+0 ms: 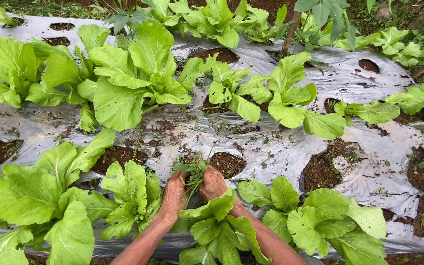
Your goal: The person kneels in a garden and removes weeds by hand from around rows of leafy green vegetables growing through plastic mulch. They pull the weeds from the soil and gather them into a pile in their hands.
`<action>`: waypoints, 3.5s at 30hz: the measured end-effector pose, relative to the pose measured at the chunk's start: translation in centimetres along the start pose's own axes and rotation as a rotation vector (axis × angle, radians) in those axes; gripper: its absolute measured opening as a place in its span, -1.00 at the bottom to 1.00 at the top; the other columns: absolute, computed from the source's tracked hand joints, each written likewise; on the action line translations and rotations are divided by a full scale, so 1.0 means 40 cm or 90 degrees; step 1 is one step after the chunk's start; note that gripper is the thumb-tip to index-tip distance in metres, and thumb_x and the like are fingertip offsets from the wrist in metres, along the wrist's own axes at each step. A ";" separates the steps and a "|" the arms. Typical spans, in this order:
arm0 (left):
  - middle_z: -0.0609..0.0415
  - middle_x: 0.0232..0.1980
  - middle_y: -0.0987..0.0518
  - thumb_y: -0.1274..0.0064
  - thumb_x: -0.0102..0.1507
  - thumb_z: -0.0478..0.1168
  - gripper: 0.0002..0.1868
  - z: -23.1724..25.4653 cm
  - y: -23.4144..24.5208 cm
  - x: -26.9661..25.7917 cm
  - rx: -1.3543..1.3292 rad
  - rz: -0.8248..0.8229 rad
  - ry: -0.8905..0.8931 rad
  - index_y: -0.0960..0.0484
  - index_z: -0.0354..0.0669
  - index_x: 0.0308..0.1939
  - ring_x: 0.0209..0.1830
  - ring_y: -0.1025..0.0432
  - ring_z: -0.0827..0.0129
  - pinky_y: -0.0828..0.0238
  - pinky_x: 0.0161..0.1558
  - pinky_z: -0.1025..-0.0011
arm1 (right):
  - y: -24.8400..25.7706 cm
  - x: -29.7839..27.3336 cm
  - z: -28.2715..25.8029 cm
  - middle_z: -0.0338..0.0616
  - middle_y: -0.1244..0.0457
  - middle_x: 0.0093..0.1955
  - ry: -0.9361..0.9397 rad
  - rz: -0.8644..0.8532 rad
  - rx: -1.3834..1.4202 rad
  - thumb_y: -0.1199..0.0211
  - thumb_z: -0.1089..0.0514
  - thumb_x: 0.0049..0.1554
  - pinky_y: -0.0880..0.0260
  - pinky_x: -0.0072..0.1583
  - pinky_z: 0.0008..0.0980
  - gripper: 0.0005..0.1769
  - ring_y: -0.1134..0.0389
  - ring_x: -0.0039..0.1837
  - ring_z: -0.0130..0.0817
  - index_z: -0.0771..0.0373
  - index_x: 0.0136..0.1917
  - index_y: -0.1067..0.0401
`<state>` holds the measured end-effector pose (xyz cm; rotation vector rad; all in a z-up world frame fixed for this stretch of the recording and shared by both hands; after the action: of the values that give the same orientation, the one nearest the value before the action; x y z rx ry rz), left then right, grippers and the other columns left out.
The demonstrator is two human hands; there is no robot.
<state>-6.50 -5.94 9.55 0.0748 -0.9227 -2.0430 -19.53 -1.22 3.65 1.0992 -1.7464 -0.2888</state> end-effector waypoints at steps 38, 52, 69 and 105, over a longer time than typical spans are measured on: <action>0.13 -0.37 -0.35 0.22 0.24 -0.63 -0.70 -0.139 -0.032 -0.120 0.197 -0.341 0.205 -0.39 -0.10 -0.33 -0.43 -0.19 0.36 -0.37 -0.39 0.42 | -0.040 0.008 -0.066 0.17 -0.32 0.06 -0.436 -0.404 0.351 -0.34 0.32 0.10 -0.29 0.05 -0.11 -0.49 -0.32 0.04 0.02 0.40 0.29 -0.28; 0.04 -0.30 -0.48 -0.24 0.15 -0.35 -0.67 -0.109 -0.034 -0.066 0.264 -0.253 0.124 -0.41 -0.03 -0.13 -0.33 -0.36 0.17 -0.44 -0.30 0.23 | -0.093 -0.053 0.003 0.07 -0.31 -0.01 -0.452 -0.373 0.407 -0.31 0.35 0.14 -0.27 -0.13 -0.31 -0.58 -0.30 -0.11 -0.16 0.35 0.23 -0.26; -0.06 -0.15 -0.67 -0.17 0.18 -0.39 -0.41 -0.002 0.013 -0.028 0.180 -0.199 0.106 -0.43 -0.10 0.30 -0.37 -0.59 0.18 -0.69 -0.29 0.25 | -0.140 -0.113 0.111 -0.07 -0.29 -0.11 -0.481 -0.329 0.474 -0.27 0.38 0.19 -0.23 -0.35 -0.56 -0.68 -0.28 -0.30 -0.39 0.28 0.16 -0.24; -0.02 -0.12 -0.53 0.09 0.31 -0.32 -0.88 0.079 -0.095 0.054 0.204 -0.158 0.168 -0.44 -0.03 -0.09 0.04 -0.50 0.00 -0.55 -0.01 0.02 | 0.264 -0.101 0.193 0.22 -0.29 -0.10 -0.629 -0.260 0.051 -0.31 0.15 0.09 -0.44 0.01 -0.04 -0.66 -0.40 0.03 0.10 0.48 0.01 -0.39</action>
<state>-11.64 -4.38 10.02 0.6447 -1.1055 -2.0245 -31.40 5.62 4.27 1.5069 -2.3577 -1.1789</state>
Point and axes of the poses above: each hand's wrist, its own x-axis towards the middle knuckle, its own y-axis out of the back of the hand, z = x × y, the point moved 8 cm from there along x, towards the middle knuckle
